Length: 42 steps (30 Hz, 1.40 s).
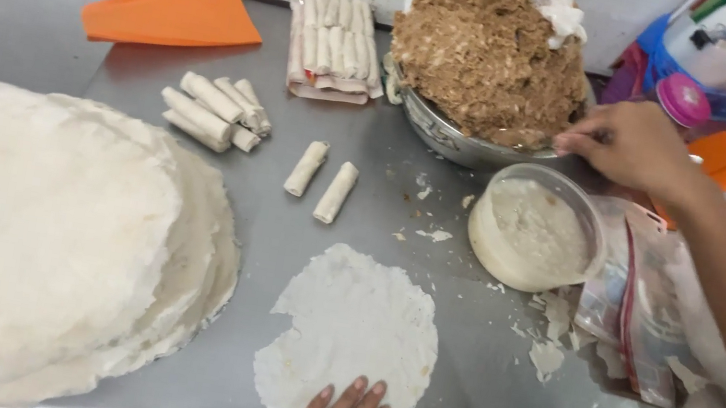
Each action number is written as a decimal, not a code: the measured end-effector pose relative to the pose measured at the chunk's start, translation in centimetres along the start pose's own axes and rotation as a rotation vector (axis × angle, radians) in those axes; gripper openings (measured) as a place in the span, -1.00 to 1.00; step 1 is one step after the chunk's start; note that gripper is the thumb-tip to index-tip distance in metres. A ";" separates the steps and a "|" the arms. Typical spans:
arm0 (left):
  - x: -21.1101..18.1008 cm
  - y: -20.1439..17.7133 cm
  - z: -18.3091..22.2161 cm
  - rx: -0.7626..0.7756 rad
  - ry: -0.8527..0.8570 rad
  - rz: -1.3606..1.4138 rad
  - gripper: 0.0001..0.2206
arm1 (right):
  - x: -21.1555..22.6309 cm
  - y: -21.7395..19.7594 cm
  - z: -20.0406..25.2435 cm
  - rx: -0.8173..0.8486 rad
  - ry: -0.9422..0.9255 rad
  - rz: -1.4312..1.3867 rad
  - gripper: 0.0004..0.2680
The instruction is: Manually assembling and rolling lumpia spring rolls at a high speed on a production table.
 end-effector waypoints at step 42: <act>5.8 -3.7 -2.4 0.165 -0.661 0.604 -0.70 | 16.3 9.6 13.6 0.560 -0.463 -0.415 -0.78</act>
Point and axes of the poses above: each hand's wrist, its own z-axis away from the middle knuckle, its own y-axis out of the palm, x = y × z, the point moved 2 cm from there along -z, towards the middle knuckle, and after that the axes turned 1 degree about x, right-handed, at the moved point
